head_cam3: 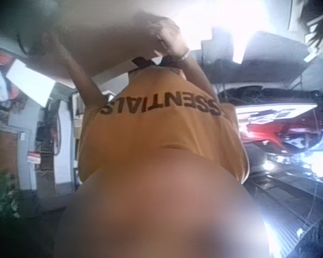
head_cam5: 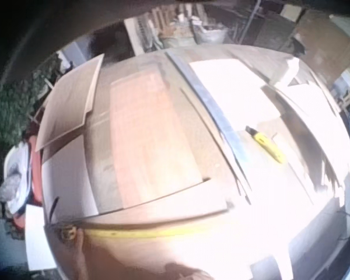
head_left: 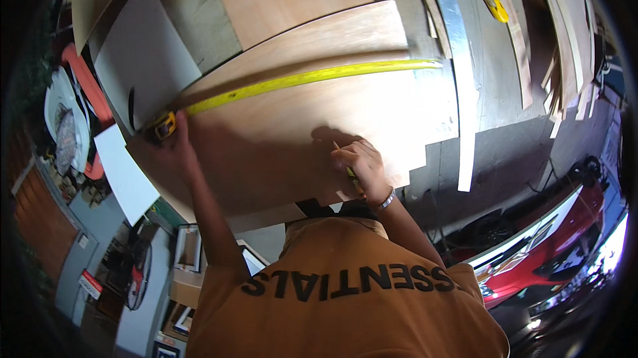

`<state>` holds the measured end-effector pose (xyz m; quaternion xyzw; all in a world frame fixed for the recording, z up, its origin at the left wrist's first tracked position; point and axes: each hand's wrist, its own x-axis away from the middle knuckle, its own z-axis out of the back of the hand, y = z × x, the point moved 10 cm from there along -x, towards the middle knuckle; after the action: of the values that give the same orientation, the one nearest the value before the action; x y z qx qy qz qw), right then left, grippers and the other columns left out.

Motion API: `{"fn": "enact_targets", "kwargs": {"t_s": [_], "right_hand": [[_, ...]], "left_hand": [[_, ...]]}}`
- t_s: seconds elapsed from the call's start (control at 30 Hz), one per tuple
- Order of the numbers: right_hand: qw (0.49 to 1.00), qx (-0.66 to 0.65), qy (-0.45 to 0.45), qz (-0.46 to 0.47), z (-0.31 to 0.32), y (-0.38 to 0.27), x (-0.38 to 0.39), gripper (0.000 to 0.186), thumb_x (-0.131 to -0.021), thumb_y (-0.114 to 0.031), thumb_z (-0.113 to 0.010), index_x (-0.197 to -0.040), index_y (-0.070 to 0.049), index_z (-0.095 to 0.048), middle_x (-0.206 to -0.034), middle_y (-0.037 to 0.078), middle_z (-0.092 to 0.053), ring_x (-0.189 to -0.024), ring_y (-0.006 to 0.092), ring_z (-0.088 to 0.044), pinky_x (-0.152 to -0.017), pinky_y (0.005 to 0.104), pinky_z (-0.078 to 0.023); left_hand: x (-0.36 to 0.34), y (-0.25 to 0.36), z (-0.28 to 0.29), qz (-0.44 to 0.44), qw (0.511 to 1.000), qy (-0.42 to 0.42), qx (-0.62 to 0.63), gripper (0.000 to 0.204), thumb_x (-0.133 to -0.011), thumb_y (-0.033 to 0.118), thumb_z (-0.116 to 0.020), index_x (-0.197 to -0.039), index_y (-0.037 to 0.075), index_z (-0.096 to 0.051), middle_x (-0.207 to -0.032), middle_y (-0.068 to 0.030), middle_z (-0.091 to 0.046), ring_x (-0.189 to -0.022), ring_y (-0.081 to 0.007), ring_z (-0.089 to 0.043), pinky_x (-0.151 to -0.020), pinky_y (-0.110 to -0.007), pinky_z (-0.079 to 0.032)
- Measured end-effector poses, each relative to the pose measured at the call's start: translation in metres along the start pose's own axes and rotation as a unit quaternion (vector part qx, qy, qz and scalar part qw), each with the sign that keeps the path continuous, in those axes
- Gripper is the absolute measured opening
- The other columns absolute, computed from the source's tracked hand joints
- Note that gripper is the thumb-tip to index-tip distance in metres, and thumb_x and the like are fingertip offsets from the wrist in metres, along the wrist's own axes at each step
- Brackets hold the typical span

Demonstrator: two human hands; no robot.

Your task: The person measures and marks a wooden board with a tape measure and pencil, then uses a utility knife and metal straightedge to cut the board along the marked lines. The person repeats the process on a second board, measuring, marking, and cutting it into smaller pieces.

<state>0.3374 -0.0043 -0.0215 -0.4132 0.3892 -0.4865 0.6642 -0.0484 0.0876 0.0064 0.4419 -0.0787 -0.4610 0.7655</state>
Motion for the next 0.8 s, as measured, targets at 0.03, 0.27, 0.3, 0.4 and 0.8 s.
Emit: {"fn": "enact_targets", "kwargs": {"t_s": [0.03, 0.27, 0.3, 0.4, 0.8], "right_hand": [[1.000, 0.021, -0.001, -0.016, 0.000, 0.004, 0.001, 0.023, -0.080, -0.003, -0.067, -0.103, -0.006, -0.066, -0.084, 0.007, -0.067, -0.077, 0.0264, -0.064, -0.072, 0.0377, -0.050], [0.996, 0.068, 0.061, -0.023, 0.000, 0.005, 0.019, 0.020, -0.093, -0.008, -0.065, -0.110, -0.002, -0.059, -0.094, 0.016, -0.069, -0.086, 0.0343, -0.067, -0.078, 0.0419, -0.053], [0.993, 0.067, 0.079, -0.052, 0.003, 0.011, 0.024, 0.016, -0.097, -0.011, -0.061, -0.109, -0.001, -0.059, -0.097, 0.018, -0.070, -0.091, 0.0334, -0.069, -0.084, 0.0407, -0.054], [0.989, 0.048, 0.099, -0.096, 0.008, 0.023, 0.033, 0.023, -0.101, -0.017, -0.059, -0.113, 0.003, -0.056, -0.102, 0.020, -0.069, -0.094, 0.0297, -0.069, -0.086, 0.0381, -0.054], [0.979, 0.084, 0.136, -0.126, 0.000, 0.003, -0.003, 0.019, -0.101, -0.014, -0.061, -0.111, 0.002, -0.059, -0.104, 0.014, -0.067, -0.086, 0.0153, -0.063, -0.079, 0.0285, -0.051]], "left_hand": [[0.008, -0.014, 0.021, 0.036, 0.999, 0.004, 0.019, 0.079, -0.070, 0.029, -0.096, -0.125, -0.007, -0.054, -0.124, -0.0191, -0.060, -0.112, -0.0284, -0.062, -0.102, -0.041, -0.052], [0.038, -0.058, 0.049, 0.110, 0.993, 0.048, -0.008, 0.080, -0.071, 0.024, -0.096, -0.131, -0.006, -0.052, -0.124, -0.0174, -0.061, -0.112, -0.0242, -0.062, -0.099, -0.039, -0.054], [0.042, -0.065, 0.049, 0.135, 0.990, 0.047, 0.015, 0.081, -0.071, 0.024, -0.096, -0.131, -0.005, -0.052, -0.125, -0.0170, -0.060, -0.112, -0.0238, -0.061, -0.099, -0.038, -0.053], [0.044, -0.082, 0.056, 0.176, 0.980, 0.057, 0.073, 0.082, -0.070, 0.023, -0.097, -0.132, -0.004, -0.051, -0.127, -0.0159, -0.059, -0.112, -0.0231, -0.061, -0.099, -0.037, -0.053], [0.028, -0.121, 0.122, 0.058, 0.993, 0.104, -0.022, 0.084, -0.067, 0.030, -0.099, -0.126, -0.006, -0.052, -0.117, -0.0171, -0.060, -0.104, -0.0251, -0.061, -0.094, -0.038, -0.053]]}}
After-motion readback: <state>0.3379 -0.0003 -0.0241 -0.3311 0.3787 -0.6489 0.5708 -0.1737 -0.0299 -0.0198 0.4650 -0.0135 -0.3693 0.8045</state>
